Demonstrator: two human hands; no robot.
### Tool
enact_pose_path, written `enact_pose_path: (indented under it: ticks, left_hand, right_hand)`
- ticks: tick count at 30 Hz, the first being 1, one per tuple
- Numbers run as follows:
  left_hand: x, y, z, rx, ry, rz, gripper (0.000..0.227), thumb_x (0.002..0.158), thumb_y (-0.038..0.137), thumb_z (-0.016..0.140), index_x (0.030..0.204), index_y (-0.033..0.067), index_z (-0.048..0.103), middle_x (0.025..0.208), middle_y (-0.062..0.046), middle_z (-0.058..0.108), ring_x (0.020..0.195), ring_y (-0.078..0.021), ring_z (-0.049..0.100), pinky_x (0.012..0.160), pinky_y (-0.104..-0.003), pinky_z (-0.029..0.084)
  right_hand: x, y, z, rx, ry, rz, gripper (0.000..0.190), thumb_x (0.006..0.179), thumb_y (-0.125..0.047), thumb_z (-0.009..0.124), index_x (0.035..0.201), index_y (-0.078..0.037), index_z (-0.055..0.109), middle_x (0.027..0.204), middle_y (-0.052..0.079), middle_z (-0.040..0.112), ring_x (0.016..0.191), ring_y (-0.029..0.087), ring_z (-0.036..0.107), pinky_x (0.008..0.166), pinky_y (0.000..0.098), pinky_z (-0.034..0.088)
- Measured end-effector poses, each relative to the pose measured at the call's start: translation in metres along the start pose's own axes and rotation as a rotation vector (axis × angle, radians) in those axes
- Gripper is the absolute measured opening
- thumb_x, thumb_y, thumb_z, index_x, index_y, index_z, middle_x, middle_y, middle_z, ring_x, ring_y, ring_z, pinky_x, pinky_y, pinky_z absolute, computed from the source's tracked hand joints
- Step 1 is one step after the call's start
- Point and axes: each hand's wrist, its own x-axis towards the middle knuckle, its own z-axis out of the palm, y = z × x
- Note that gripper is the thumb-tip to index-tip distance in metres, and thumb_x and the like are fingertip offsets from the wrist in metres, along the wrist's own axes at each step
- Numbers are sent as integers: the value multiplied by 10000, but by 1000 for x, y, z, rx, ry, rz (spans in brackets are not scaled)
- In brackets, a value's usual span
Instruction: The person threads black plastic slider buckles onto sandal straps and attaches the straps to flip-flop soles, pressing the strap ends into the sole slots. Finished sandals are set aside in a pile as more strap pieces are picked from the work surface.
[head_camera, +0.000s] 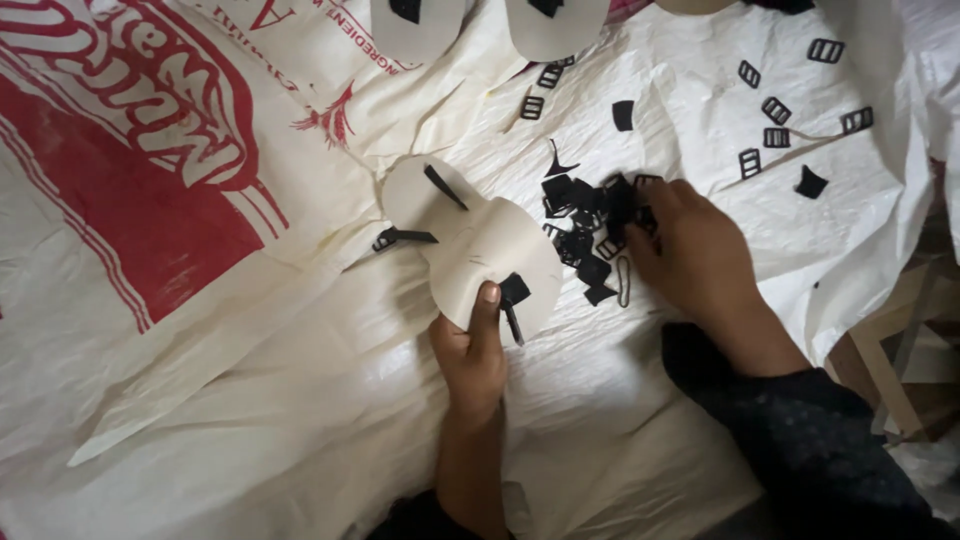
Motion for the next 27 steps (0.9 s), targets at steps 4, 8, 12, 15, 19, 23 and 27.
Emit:
enact_pose_path:
  ticks: [4, 8, 12, 15, 19, 23, 27]
  left_hand:
    - [-7, -32, -18, -136, -78, -7, 301, 992, 173, 739, 1175, -57, 676, 1020, -52, 707, 913, -127, 631, 820, -303, 505]
    - [-2, -20, -14, -216, -193, -10, 391, 920, 177, 774, 1217, -22, 613, 1052, -29, 690, 945, -128, 649, 826, -309, 538]
    - [-4, -19, -15, -211, -199, -33, 325, 921, 178, 764, 1156, -8, 638, 998, -5, 680, 909, -106, 619, 811, -286, 507]
    - [-7, -38, -19, -202, -97, -19, 223, 957, 143, 768, 1068, -19, 663, 921, 7, 654, 841, -94, 570, 769, -277, 457]
    - [-3, -37, -17, -280, 71, 86, 145, 971, 56, 776, 1005, -30, 664, 922, -4, 661, 854, -109, 574, 804, -289, 455]
    - [0, -19, -7, -300, 154, 111, 185, 919, 12, 773, 1063, -27, 664, 970, -20, 686, 892, -126, 613, 855, -296, 487]
    - [3, -20, -4, -348, 214, 135, 281, 886, -3, 775, 1139, -18, 654, 1047, -36, 693, 959, -139, 633, 923, -306, 497]
  right_hand:
    - [-2, 15, 15, -35, -104, 2, 294, 907, -150, 713, 1141, -15, 598, 1063, 206, 650, 932, 432, 642, 767, 498, 523]
    - [2, 14, 11, 46, -69, -26, 365, 885, -126, 707, 1211, -5, 597, 1094, 205, 643, 916, 428, 639, 753, 486, 526]
    - [3, 4, 6, 68, -93, -63, 406, 832, -141, 767, 1177, -26, 587, 1141, 193, 625, 1007, 403, 637, 814, 458, 530]
    - [4, 1, 8, 77, -86, -129, 529, 773, -117, 784, 1241, -22, 555, 1164, 197, 628, 1055, 408, 630, 833, 459, 521]
    - [8, 6, 14, 138, -158, -93, 519, 790, -92, 782, 1251, -50, 547, 1091, 182, 668, 1032, 404, 651, 836, 461, 521]
    - [5, 6, 15, 240, -87, -75, 475, 882, -39, 734, 1312, -48, 534, 1054, 177, 674, 984, 386, 674, 808, 428, 541]
    - [8, -4, 9, 352, -48, 18, 562, 860, 10, 753, 1366, -51, 515, 961, 123, 648, 838, 251, 671, 745, 339, 546]
